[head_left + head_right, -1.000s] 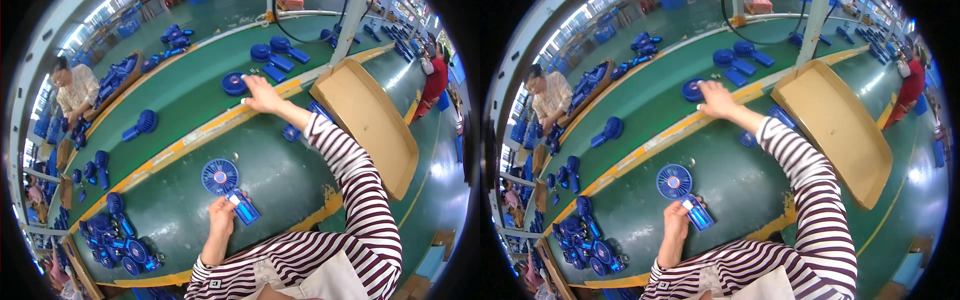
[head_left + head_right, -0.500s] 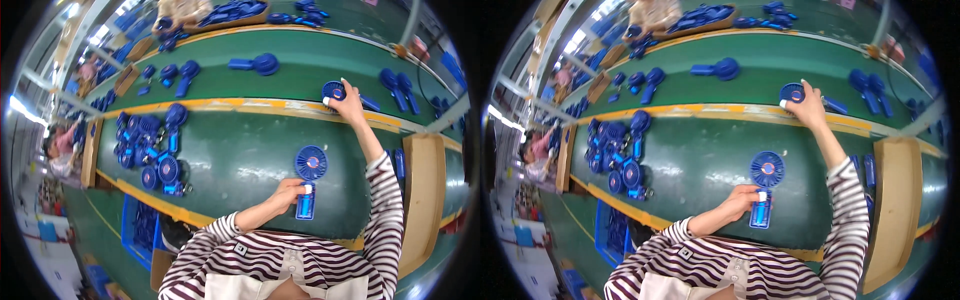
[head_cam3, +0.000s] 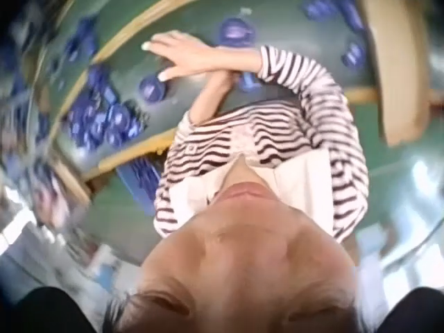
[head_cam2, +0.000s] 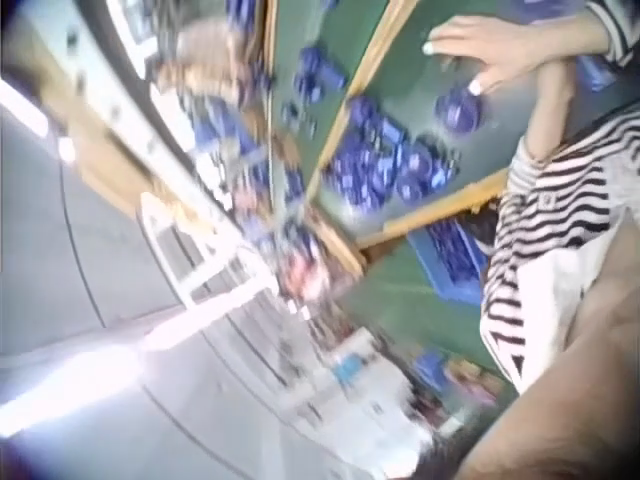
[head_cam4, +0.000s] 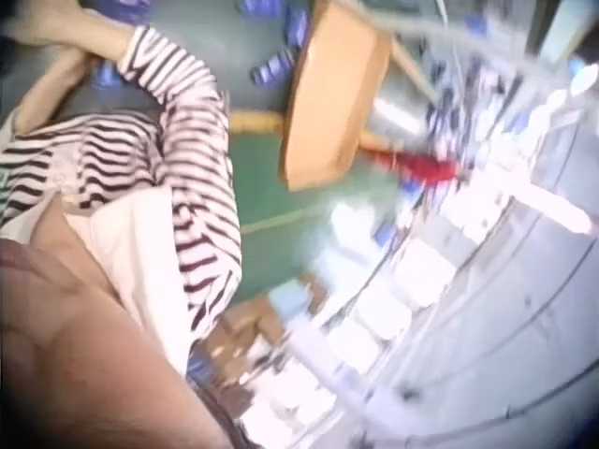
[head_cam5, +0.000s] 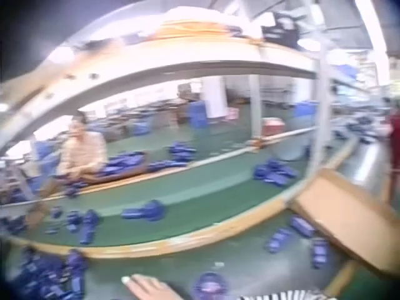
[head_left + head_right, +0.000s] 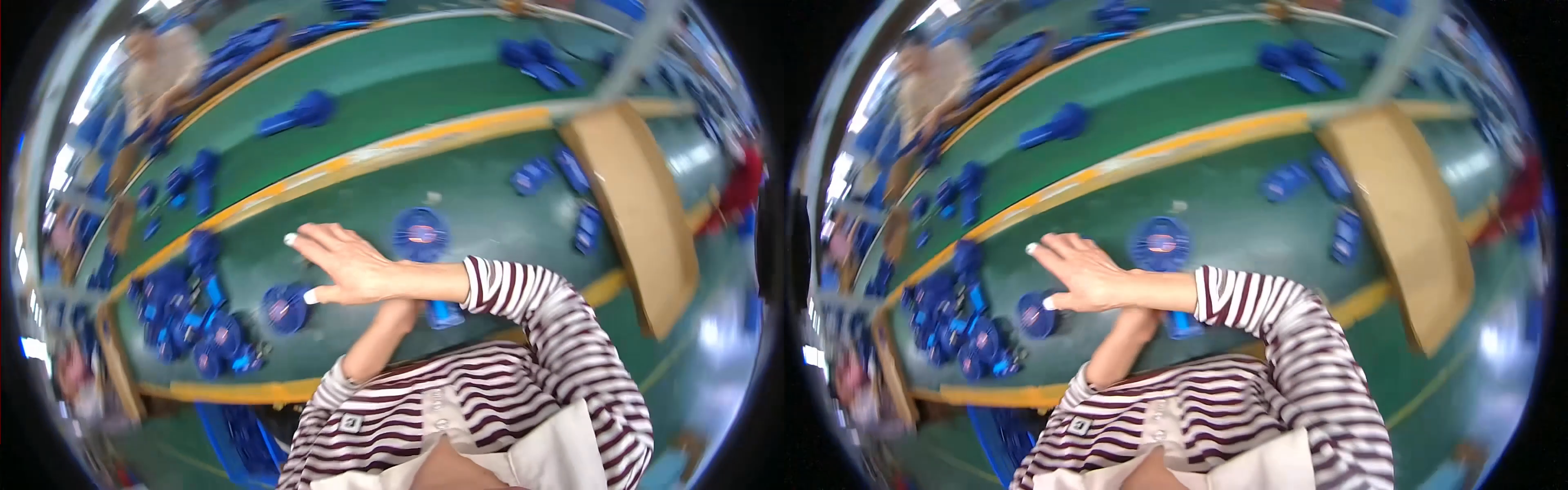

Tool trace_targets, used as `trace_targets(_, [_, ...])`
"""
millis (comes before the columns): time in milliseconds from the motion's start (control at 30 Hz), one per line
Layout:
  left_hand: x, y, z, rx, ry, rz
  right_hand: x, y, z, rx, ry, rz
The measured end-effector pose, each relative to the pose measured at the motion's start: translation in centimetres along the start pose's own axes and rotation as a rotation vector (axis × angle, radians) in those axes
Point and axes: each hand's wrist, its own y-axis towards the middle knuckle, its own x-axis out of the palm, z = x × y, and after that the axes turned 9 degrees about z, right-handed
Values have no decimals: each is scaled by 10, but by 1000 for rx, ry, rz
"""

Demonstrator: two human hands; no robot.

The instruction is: The person assembles portable fans by inserting internal electronic components and wiring into the handle casings, pressing the covers on by hand, testing the fans, and placing them onto the conveyor belt.

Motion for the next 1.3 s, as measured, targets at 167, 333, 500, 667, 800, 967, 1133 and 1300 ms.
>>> trace_targets(167, [20, -6, 31, -103, -65, -106, -112, -84, 72, 91, -469, 275])
trace_targets(333, [17, -22, 37, -77, -87, -102, -203, -146, 108, 213, -1009, 194])
trace_targets(500, [7, -15, 28, -132, -45, -104, -210, -167, 149, 202, -1047, 85])
trace_targets(667, [8, -29, 24, -135, -100, -27, -163, -128, 91, 396, -580, 134])
trace_targets(800, [19, -35, 28, -163, -90, -12, -124, -144, 71, 319, -275, 306])
trace_targets(967, [15, -23, 23, -174, -92, 4, -116, -155, 38, 501, -547, 137])
trace_targets(1133, [12, -28, 31, -116, -124, 32, -116, -145, 19, 383, -849, -18])
trace_targets(1300, [15, -23, 37, -149, -172, -23, -112, -153, 12, 435, -921, -63])
